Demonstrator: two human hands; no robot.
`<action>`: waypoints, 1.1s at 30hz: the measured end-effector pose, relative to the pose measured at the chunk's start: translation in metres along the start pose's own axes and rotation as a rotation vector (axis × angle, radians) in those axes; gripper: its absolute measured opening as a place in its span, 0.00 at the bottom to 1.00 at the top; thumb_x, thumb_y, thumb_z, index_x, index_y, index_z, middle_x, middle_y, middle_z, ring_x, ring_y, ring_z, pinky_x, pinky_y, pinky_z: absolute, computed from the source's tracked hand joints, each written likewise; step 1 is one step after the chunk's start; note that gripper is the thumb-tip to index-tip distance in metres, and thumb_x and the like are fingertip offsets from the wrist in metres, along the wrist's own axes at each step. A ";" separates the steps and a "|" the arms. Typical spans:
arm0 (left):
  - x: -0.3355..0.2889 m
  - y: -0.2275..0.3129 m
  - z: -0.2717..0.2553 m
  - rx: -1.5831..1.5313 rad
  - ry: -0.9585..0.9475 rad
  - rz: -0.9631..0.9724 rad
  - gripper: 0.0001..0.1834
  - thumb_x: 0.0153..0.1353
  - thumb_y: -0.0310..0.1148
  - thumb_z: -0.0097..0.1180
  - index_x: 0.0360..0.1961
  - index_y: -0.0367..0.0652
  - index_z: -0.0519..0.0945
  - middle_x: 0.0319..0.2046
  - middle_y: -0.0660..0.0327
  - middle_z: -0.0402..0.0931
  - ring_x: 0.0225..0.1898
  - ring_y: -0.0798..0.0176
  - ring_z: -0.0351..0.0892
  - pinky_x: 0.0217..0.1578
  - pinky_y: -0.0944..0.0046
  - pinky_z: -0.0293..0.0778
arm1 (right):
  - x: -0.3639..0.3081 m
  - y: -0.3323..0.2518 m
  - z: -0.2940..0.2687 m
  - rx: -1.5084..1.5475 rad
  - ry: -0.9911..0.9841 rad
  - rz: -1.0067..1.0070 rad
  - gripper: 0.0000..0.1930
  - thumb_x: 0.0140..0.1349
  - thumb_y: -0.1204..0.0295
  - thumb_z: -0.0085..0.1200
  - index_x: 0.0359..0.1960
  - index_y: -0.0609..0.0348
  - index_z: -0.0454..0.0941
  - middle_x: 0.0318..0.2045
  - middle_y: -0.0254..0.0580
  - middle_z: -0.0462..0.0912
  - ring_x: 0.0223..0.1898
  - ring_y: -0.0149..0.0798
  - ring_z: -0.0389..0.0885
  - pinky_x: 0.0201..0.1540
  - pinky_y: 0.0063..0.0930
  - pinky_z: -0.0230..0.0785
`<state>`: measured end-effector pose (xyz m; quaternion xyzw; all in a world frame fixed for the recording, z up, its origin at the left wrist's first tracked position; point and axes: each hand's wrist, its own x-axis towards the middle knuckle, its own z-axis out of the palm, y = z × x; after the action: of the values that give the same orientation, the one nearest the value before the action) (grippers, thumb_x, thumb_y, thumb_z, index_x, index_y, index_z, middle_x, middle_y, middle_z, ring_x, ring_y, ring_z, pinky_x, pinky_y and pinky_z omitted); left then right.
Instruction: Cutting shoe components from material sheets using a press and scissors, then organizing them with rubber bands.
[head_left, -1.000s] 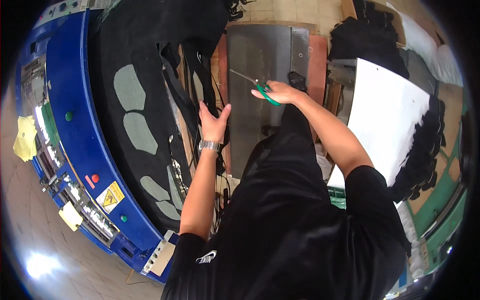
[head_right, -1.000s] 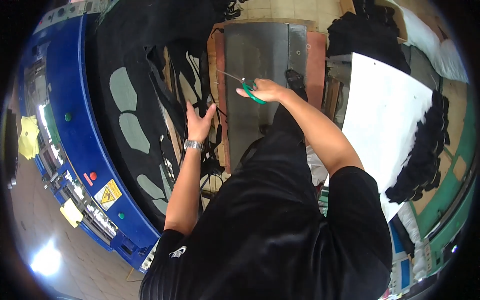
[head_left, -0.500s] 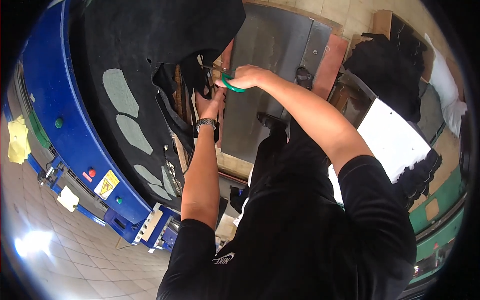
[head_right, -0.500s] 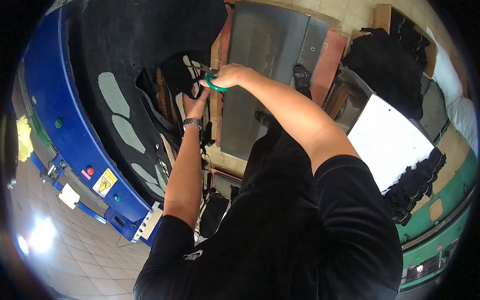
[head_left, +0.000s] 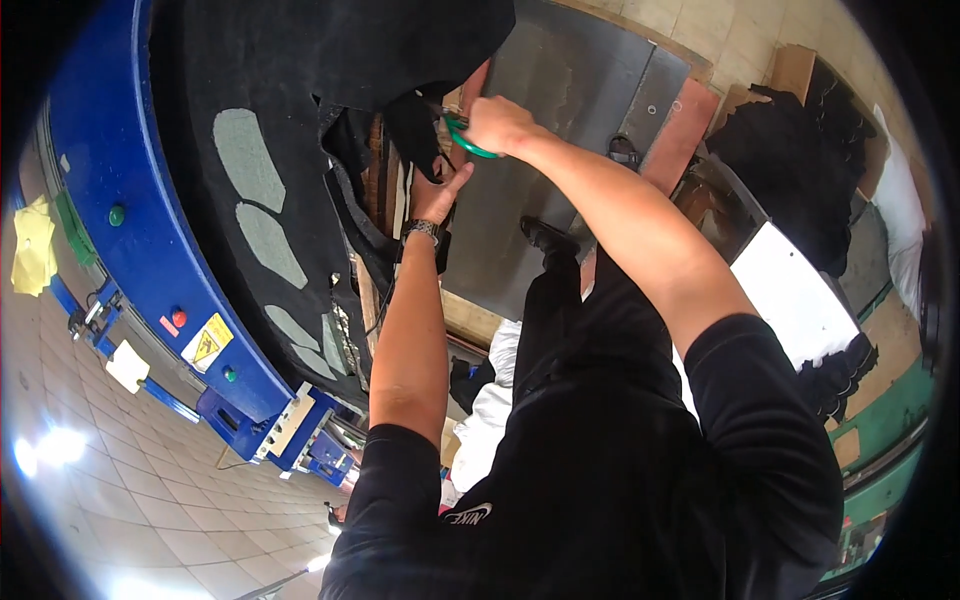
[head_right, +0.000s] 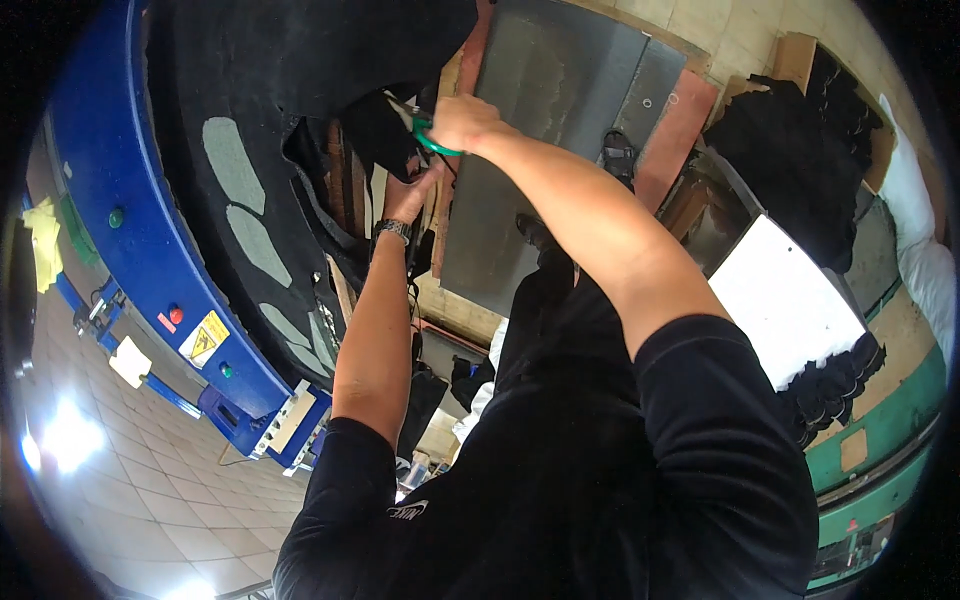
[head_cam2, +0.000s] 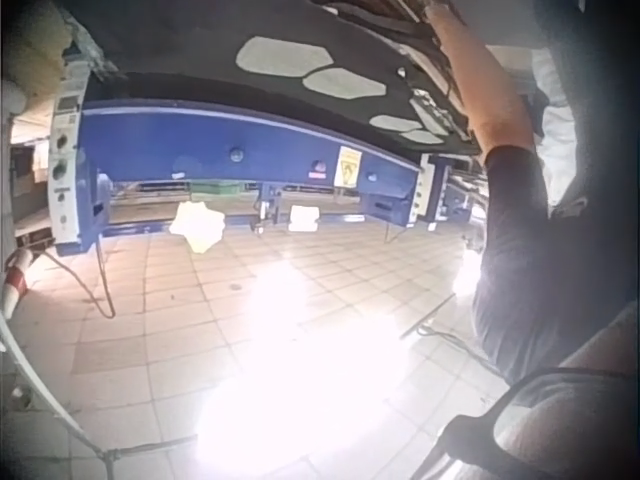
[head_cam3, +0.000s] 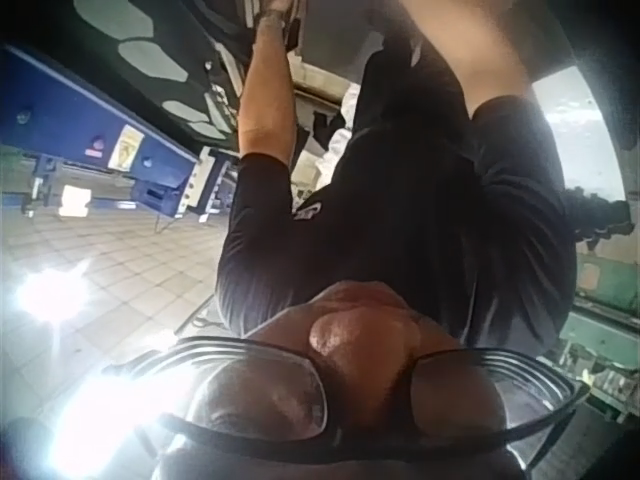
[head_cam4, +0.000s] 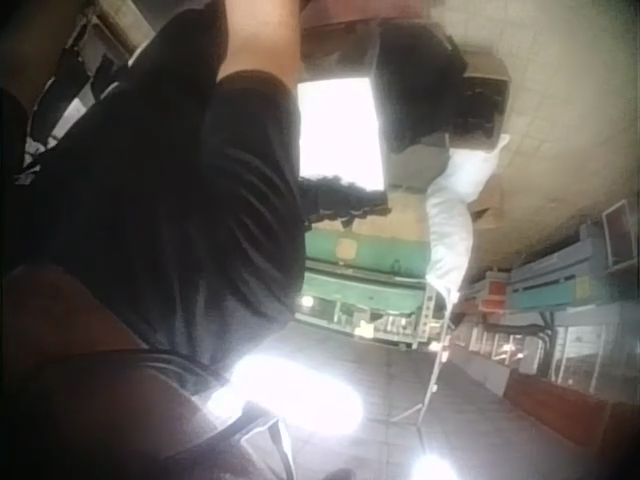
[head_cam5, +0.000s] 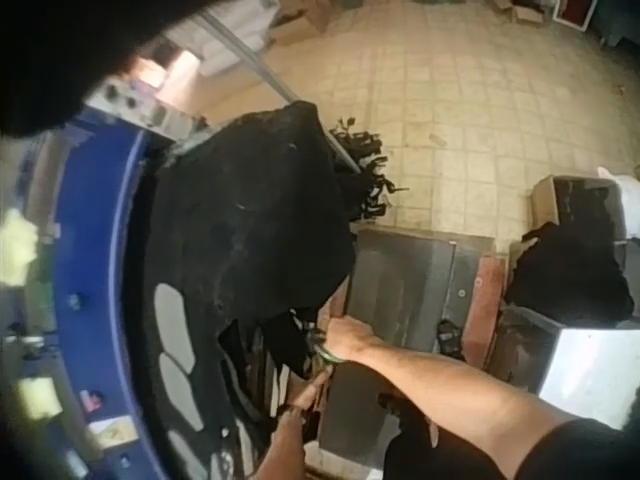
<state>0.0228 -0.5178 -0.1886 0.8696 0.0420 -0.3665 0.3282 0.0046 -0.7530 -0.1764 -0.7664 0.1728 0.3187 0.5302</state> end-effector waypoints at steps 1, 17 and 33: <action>0.002 0.003 0.010 -0.009 -0.012 0.004 0.56 0.46 0.46 0.80 0.68 0.28 0.63 0.65 0.42 0.70 0.65 0.53 0.72 0.65 0.58 0.67 | -0.001 0.022 0.001 0.005 0.031 -0.006 0.35 0.60 0.38 0.58 0.44 0.64 0.86 0.44 0.57 0.87 0.47 0.57 0.86 0.49 0.46 0.78; -0.122 0.043 0.023 -0.561 -0.389 -0.030 0.23 0.72 0.39 0.59 0.60 0.34 0.77 0.53 0.54 0.81 0.49 0.58 0.84 0.53 0.60 0.79 | -0.160 0.169 -0.029 0.066 -0.210 -0.252 0.34 0.64 0.36 0.55 0.40 0.64 0.76 0.40 0.54 0.77 0.46 0.52 0.78 0.50 0.43 0.68; -0.262 0.080 -0.051 -0.212 -0.359 0.067 0.16 0.76 0.39 0.52 0.42 0.35 0.82 0.33 0.61 0.87 0.38 0.68 0.84 0.47 0.66 0.77 | -0.158 0.058 0.018 0.440 -0.878 -0.579 0.27 0.70 0.44 0.54 0.45 0.60 0.76 0.30 0.31 0.74 0.34 0.26 0.71 0.39 0.25 0.66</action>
<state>-0.1121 -0.5055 0.0553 0.7519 -0.0078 -0.4981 0.4319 -0.1523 -0.7694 -0.1153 -0.4497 -0.2184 0.4056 0.7652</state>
